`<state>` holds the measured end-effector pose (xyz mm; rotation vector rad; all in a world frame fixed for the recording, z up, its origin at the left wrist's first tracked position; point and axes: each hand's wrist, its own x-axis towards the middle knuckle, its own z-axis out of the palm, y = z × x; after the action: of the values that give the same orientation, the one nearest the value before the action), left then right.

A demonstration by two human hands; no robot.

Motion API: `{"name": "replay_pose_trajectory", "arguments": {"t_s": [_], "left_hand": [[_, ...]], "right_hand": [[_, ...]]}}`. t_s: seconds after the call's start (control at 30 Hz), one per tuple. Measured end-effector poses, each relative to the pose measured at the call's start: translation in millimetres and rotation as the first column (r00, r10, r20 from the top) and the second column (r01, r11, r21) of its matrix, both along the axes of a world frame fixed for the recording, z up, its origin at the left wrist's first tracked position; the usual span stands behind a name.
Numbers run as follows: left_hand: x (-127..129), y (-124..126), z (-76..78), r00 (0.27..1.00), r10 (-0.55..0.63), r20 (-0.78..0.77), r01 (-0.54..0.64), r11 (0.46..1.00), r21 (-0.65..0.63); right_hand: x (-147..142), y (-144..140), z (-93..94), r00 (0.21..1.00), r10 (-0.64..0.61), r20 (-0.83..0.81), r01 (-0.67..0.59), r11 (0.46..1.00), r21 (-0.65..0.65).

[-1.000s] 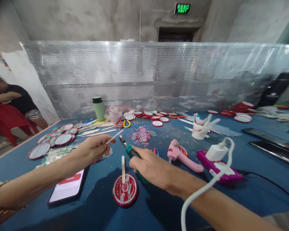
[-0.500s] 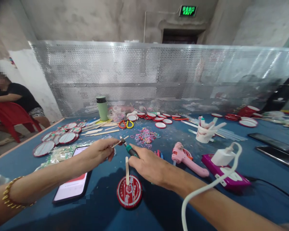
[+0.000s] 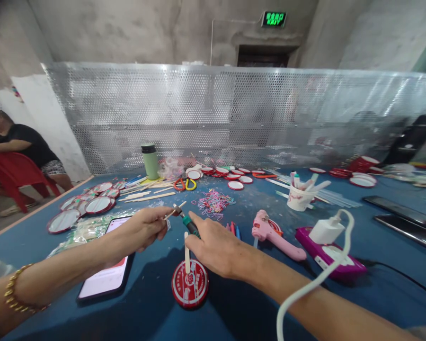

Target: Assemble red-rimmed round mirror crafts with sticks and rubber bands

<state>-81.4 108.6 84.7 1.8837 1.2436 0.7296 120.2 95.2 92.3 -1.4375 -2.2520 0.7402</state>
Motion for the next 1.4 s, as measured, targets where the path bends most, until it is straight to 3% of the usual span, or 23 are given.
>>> {"name": "replay_pose_trajectory", "arguments": {"t_s": [0.8, 0.97, 1.13, 1.4], "left_hand": [[-3.0, 7.6, -1.5, 0.995, -0.039, -0.087, 0.032, 0.996, -0.085], [0.7, 14.8, 4.4, 0.995, 0.028, -0.099, -0.045, 0.984, -0.171], [8.9, 21.4, -2.4, 0.984, 0.107, -0.140, -0.138, 0.962, -0.236], [17.2, 40.8, -15.1, 0.962, 0.055, -0.267, -0.130, 0.953, -0.273]], "right_hand": [[0.6, 2.8, -0.3, 0.994, 0.096, -0.052, -0.097, 0.995, -0.004], [-4.4, 9.7, 4.7, 1.000, 0.021, -0.021, -0.024, 0.983, -0.184], [-8.1, 19.0, 7.0, 0.997, -0.076, -0.006, 0.066, 0.902, -0.427], [-9.2, 47.8, -7.6, 0.993, -0.119, -0.001, 0.096, 0.807, -0.582]]}}
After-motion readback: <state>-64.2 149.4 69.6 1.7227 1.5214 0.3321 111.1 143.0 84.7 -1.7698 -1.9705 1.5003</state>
